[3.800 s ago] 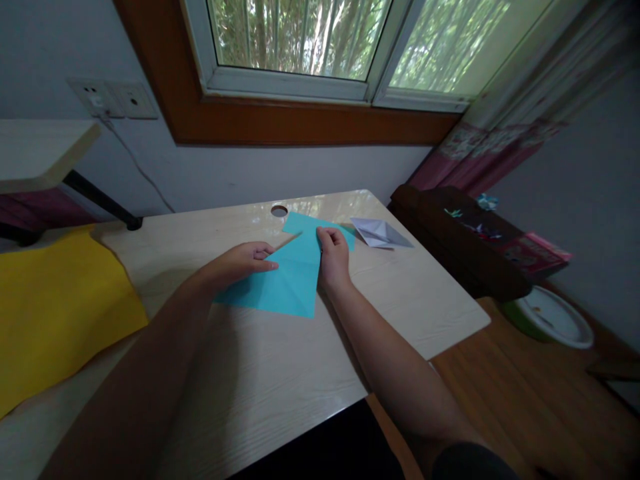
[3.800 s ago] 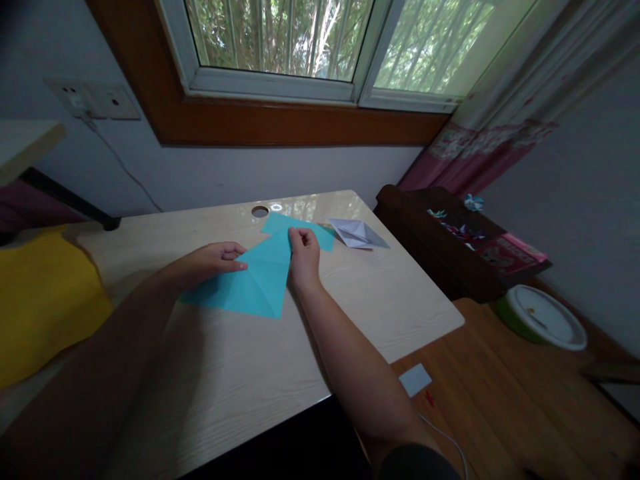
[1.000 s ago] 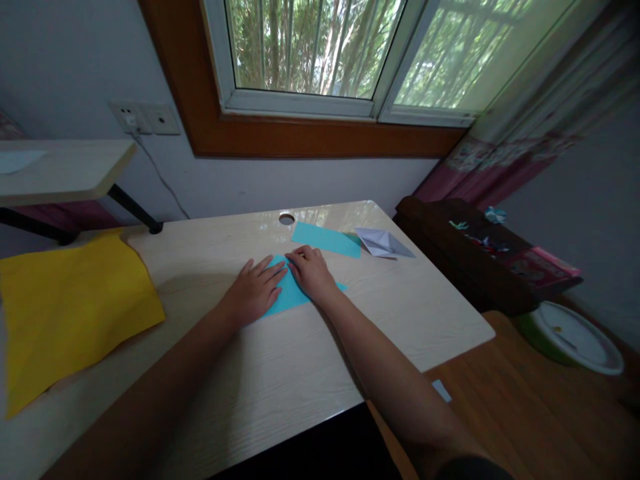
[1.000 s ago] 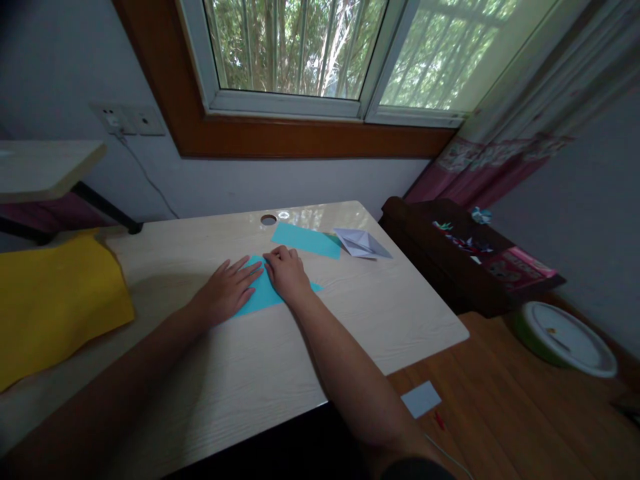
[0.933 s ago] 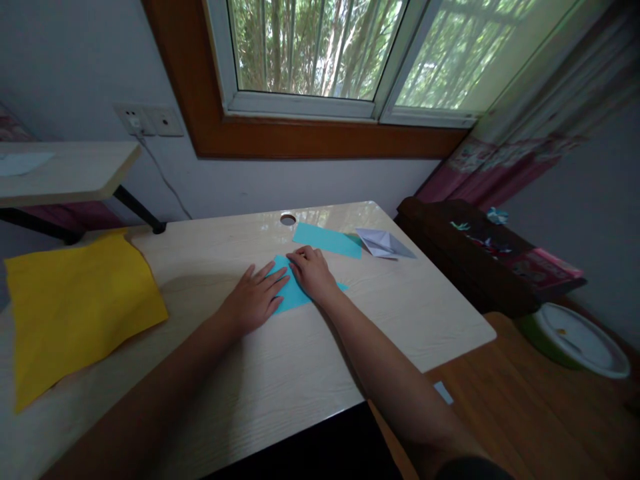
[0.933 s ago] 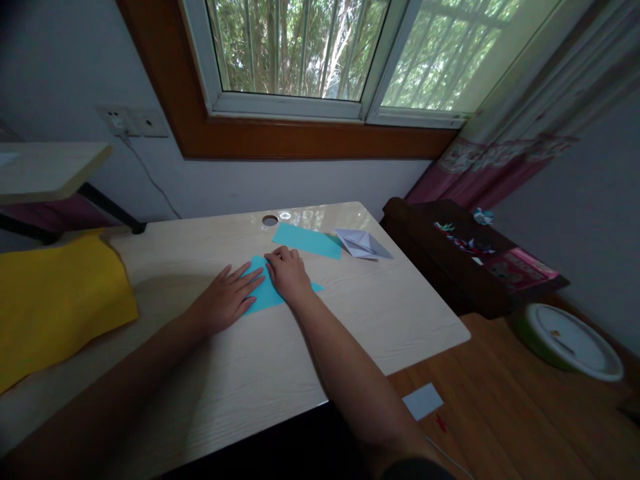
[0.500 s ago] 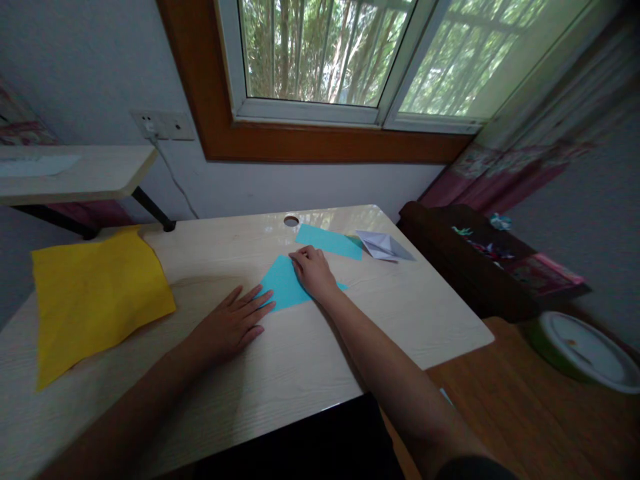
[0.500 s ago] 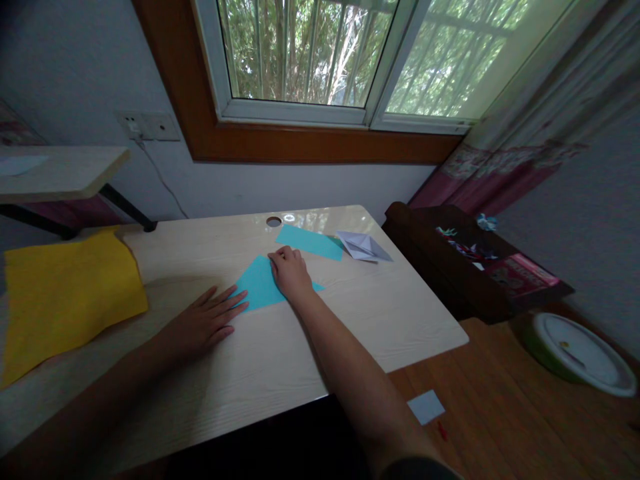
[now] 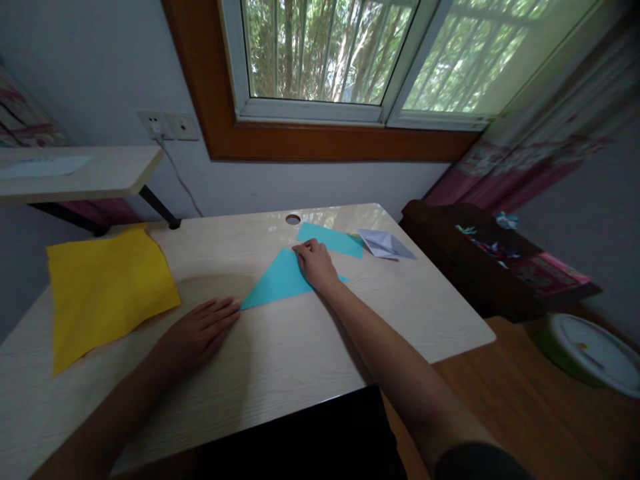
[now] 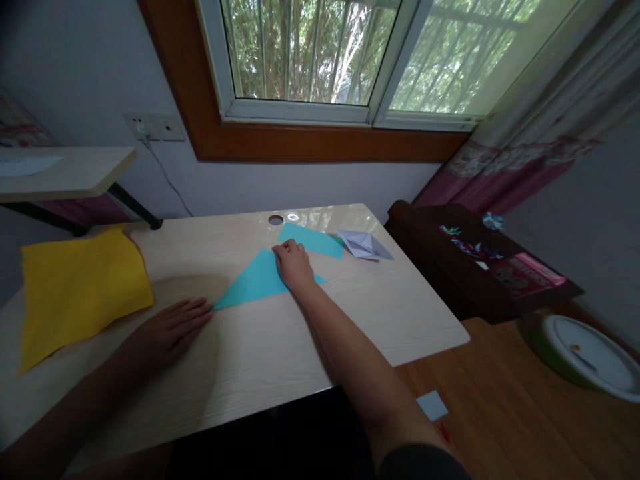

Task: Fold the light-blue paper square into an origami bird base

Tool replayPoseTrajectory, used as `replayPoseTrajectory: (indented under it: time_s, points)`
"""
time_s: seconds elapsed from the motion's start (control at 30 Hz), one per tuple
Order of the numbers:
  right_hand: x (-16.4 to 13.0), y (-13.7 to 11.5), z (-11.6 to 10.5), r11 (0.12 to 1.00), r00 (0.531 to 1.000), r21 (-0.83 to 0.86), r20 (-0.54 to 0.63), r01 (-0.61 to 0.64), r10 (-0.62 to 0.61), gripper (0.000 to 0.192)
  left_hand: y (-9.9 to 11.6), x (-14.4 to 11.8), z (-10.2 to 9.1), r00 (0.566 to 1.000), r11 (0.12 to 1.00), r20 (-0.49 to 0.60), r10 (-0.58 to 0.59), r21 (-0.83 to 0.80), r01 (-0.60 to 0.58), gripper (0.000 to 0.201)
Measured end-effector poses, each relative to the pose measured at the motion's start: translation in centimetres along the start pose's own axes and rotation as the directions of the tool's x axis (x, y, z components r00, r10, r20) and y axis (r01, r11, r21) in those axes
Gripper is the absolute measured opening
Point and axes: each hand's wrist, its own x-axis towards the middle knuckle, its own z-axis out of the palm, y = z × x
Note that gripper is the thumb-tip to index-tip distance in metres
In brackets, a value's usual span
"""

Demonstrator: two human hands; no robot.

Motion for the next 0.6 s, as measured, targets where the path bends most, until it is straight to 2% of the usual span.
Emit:
replayPoseTrajectory:
  time_s: [0.07,0.2,0.27,0.33,0.47,0.6]
  points:
    - [0.0,0.0,0.0,1.000,1.000,-0.002,-0.007,-0.001,0.001,0.033,-0.1,-0.3,0.2,0.996,0.997,-0.048,-0.077,0.008,0.077,0.045]
    - [-0.1,-0.1,-0.2,1.000,1.000,0.008,-0.012,-0.007,0.007,0.032,-0.4,-0.5,-0.1,0.959,0.969,-0.145,-0.243,0.002,0.246,0.044]
    - [-0.2,-0.2,-0.3,1.000,1.000,0.017,-0.015,-0.010,0.010,0.032,-0.1,-0.1,-0.4,0.958,0.968,-0.141,-0.250,-0.002,0.252,0.043]
    - [-0.2,-0.2,-0.4,1.000,1.000,0.025,-0.023,-0.011,0.011,0.032,0.6,0.8,-0.7,0.972,0.975,-0.081,-0.220,0.026,0.223,0.044]
    - [-0.2,-0.2,-0.2,0.999,0.999,0.031,-0.039,-0.012,0.013,0.032,2.0,2.4,0.0,0.983,0.976,-0.051,-0.178,0.117,0.183,0.046]
    - [-0.2,0.1,0.0,0.999,0.999,0.044,-0.048,-0.021,0.023,0.031,2.4,2.5,1.0,0.979,0.974,-0.120,-0.166,0.137,0.182,0.043]
